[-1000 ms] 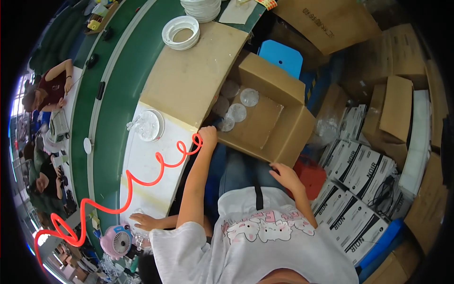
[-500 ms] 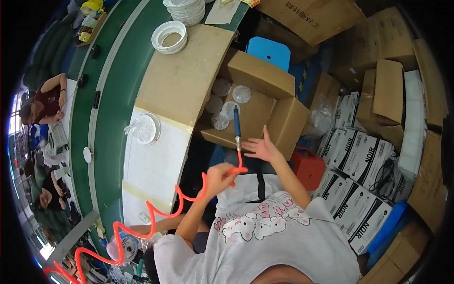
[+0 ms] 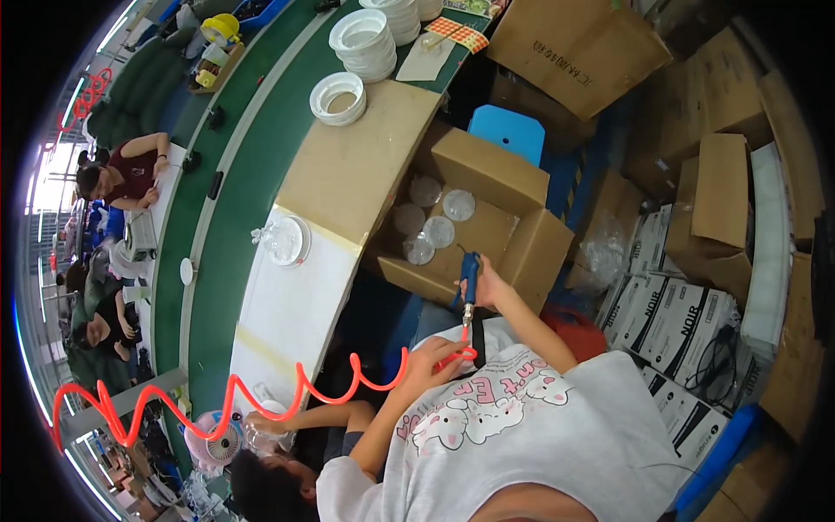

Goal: Assemble transparent light bulb covers onto white circular bases and clean components using a pneumatic air gun.

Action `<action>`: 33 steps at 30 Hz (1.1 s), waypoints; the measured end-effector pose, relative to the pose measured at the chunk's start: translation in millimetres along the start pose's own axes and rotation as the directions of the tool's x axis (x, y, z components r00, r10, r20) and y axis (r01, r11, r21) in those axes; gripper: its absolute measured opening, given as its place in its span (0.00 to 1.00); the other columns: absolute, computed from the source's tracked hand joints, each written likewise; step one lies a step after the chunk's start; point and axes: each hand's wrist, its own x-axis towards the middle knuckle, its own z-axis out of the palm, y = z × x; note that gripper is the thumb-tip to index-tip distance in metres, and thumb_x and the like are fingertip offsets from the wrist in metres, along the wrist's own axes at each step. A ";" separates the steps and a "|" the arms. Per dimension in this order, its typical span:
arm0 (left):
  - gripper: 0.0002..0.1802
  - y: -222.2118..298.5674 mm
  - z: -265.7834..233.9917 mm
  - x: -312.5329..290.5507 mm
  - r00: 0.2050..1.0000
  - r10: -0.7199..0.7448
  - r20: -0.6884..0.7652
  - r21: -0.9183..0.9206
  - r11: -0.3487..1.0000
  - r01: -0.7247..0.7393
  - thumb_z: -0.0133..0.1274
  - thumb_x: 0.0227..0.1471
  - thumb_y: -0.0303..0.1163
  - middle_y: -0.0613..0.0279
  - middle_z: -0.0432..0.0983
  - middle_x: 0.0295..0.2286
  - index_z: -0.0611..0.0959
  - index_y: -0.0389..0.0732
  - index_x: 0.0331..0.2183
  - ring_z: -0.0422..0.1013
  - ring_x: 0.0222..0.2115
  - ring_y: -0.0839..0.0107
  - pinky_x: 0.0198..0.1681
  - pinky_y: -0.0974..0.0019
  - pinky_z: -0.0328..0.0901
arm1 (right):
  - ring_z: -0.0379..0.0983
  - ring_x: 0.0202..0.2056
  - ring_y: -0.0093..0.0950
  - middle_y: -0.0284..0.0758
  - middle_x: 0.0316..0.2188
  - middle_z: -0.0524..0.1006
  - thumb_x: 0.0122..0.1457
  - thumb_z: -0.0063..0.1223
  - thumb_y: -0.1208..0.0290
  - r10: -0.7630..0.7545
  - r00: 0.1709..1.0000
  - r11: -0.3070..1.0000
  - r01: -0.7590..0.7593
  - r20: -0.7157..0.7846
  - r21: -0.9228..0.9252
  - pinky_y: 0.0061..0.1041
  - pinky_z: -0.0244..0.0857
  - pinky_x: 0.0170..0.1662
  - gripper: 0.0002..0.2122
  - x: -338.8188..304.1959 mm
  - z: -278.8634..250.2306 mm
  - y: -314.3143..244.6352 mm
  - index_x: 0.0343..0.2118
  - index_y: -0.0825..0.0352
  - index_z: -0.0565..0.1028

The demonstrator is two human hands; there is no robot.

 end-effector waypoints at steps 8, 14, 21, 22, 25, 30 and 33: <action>0.19 8.3 -7.3 -72.0 0.962 0.122 0.245 -0.956 0.194 0.219 0.48 0.50 0.28 0.41 0.60 0.51 0.74 0.32 0.45 0.53 0.56 0.53 0.58 0.56 0.42 | 0.61 0.18 0.19 0.27 0.16 0.64 0.44 0.51 0.37 -0.596 0.801 0.556 0.462 0.056 -0.690 0.18 0.56 0.23 0.31 -35.2 25.9 -27.4 0.31 0.68 0.70; 0.17 -78.9 -1.9 -26.8 0.733 -0.664 0.146 -0.807 0.348 0.476 0.51 0.51 0.34 0.64 0.73 0.35 0.74 0.39 0.43 0.70 0.35 0.74 0.36 0.70 0.67 | 0.74 0.25 0.35 0.43 0.19 0.74 0.39 0.57 0.55 -0.756 0.652 0.016 0.102 0.054 -0.995 0.33 0.67 0.30 0.18 -7.7 0.3 -28.4 0.18 0.70 0.74; 0.21 -297.9 46.3 194.4 0.884 -0.264 -0.386 0.254 0.891 0.376 0.55 0.41 0.29 0.54 0.72 0.32 0.73 0.38 0.42 0.68 0.33 0.58 0.38 0.61 0.64 | 0.73 0.25 0.24 0.34 0.19 0.75 0.47 0.50 0.66 -0.628 0.775 0.418 0.414 0.072 -0.808 0.22 0.65 0.31 0.09 29.2 -49.9 7.3 0.25 0.69 0.74; 0.30 -327.1 53.3 212.6 0.846 -0.356 -0.398 0.323 0.808 0.493 0.58 0.35 0.31 0.47 0.68 0.36 0.71 0.40 0.45 0.66 0.38 0.50 0.41 0.58 0.63 | 0.73 0.24 0.30 0.37 0.19 0.75 0.46 0.51 0.66 -0.623 0.780 0.488 0.449 0.062 -0.749 0.27 0.65 0.31 0.09 34.0 -56.0 8.8 0.25 0.67 0.73; 0.34 -389.4 88.2 263.4 0.701 -0.686 -0.197 0.614 0.471 0.633 0.60 0.33 0.35 0.49 0.65 0.42 0.69 0.44 0.46 0.64 0.44 0.51 0.44 0.57 0.64 | 0.73 0.28 0.38 0.41 0.23 0.75 0.45 0.51 0.66 -0.761 0.640 0.343 0.266 -0.101 -0.901 0.31 0.65 0.33 0.11 59.0 -96.2 9.0 0.30 0.67 0.71; 0.29 -480.8 105.1 247.2 0.640 -0.768 0.000 0.819 0.367 0.441 0.60 0.35 0.35 0.53 0.67 0.43 0.70 0.45 0.43 0.66 0.44 0.56 0.42 0.58 0.66 | 0.72 0.31 0.43 0.44 0.24 0.74 0.45 0.51 0.65 -0.675 0.716 0.463 0.221 -0.180 -0.858 0.36 0.64 0.35 0.12 66.0 -100.0 -1.0 0.31 0.66 0.71; 0.22 -501.2 103.8 234.4 0.737 -0.672 -0.068 0.752 0.451 0.480 0.58 0.38 0.36 0.52 0.71 0.38 0.73 0.44 0.39 0.70 0.38 0.55 0.39 0.58 0.67 | 0.72 0.31 0.44 0.46 0.24 0.74 0.45 0.51 0.65 -0.553 0.802 0.552 0.149 -0.226 -0.821 0.38 0.64 0.35 0.12 70.3 -88.6 -9.8 0.30 0.67 0.71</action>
